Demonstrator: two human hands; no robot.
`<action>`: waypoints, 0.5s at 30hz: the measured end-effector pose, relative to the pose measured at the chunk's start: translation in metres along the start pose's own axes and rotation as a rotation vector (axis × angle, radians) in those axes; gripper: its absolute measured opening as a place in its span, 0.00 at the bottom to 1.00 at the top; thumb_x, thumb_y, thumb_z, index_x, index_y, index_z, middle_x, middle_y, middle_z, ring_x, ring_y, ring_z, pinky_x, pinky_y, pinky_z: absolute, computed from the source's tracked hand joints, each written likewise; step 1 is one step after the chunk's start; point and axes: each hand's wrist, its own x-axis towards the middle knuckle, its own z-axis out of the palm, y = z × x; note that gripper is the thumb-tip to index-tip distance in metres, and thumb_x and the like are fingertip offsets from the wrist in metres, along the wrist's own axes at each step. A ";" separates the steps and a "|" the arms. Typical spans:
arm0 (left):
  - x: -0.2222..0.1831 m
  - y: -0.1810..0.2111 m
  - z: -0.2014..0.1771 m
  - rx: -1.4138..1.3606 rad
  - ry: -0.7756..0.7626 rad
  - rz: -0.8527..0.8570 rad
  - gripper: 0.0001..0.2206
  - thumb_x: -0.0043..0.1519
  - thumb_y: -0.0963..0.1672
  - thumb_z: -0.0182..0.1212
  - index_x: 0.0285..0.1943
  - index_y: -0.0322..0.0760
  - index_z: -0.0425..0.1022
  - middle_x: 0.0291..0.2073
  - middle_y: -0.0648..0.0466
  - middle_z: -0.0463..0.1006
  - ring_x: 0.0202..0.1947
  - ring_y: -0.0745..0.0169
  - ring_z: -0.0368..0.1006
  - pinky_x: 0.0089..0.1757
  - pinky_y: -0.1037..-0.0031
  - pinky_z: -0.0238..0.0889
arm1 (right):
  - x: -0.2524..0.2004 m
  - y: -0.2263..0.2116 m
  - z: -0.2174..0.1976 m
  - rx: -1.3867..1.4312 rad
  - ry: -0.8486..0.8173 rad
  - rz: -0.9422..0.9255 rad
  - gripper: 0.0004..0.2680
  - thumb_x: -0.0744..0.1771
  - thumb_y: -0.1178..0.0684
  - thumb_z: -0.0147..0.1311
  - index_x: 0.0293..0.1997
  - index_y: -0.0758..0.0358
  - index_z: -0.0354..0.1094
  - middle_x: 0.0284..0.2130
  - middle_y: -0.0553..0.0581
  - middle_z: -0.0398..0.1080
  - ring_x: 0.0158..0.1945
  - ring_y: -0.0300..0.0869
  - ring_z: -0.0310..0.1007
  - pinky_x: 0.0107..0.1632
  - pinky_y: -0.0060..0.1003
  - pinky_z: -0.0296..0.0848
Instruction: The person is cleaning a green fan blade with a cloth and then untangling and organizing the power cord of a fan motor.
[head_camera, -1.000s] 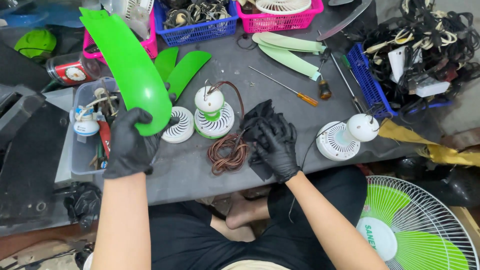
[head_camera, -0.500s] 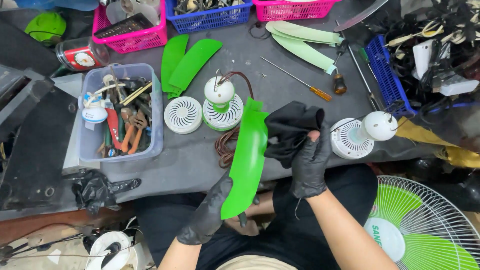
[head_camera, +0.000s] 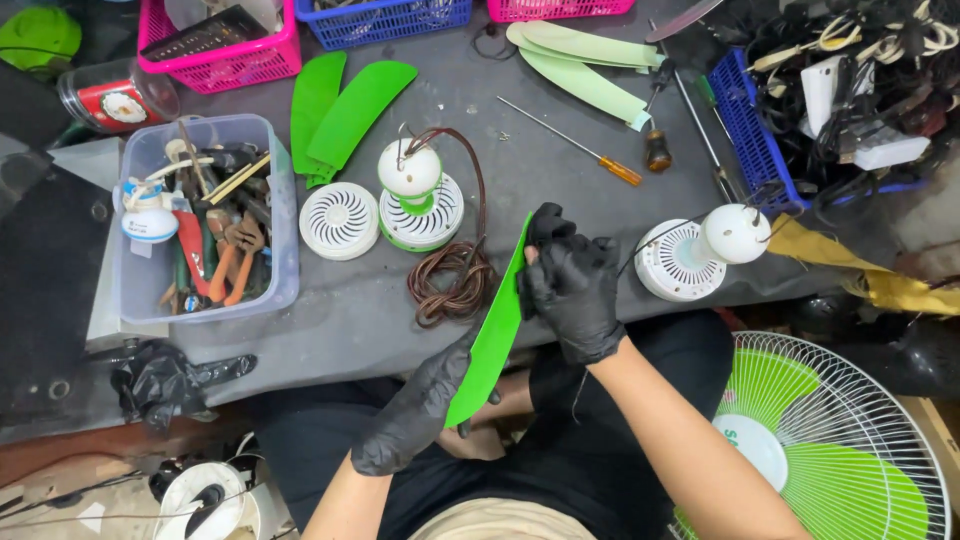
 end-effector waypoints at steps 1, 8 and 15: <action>0.003 -0.001 0.003 -0.040 0.030 0.006 0.30 0.61 0.56 0.39 0.72 0.47 0.59 0.41 0.48 0.77 0.30 0.61 0.74 0.22 0.74 0.66 | 0.004 -0.008 -0.006 0.101 -0.018 0.025 0.11 0.67 0.55 0.52 0.23 0.60 0.55 0.20 0.61 0.60 0.25 0.55 0.60 0.40 0.52 0.55; 0.025 -0.018 0.013 -0.151 0.133 -0.053 0.30 0.61 0.56 0.39 0.71 0.46 0.60 0.53 0.49 0.77 0.44 0.59 0.76 0.33 0.74 0.66 | -0.045 -0.076 -0.017 0.654 -0.352 -0.114 0.02 0.63 0.63 0.42 0.34 0.64 0.57 0.30 0.53 0.60 0.33 0.43 0.65 0.45 0.41 0.61; 0.031 -0.032 0.012 -0.226 0.280 -0.141 0.30 0.62 0.56 0.36 0.69 0.42 0.64 0.55 0.48 0.77 0.51 0.60 0.73 0.46 0.75 0.62 | -0.055 0.000 0.032 0.015 -0.106 -0.007 0.13 0.66 0.39 0.52 0.32 0.58 0.63 0.23 0.55 0.62 0.30 0.51 0.65 0.47 0.50 0.61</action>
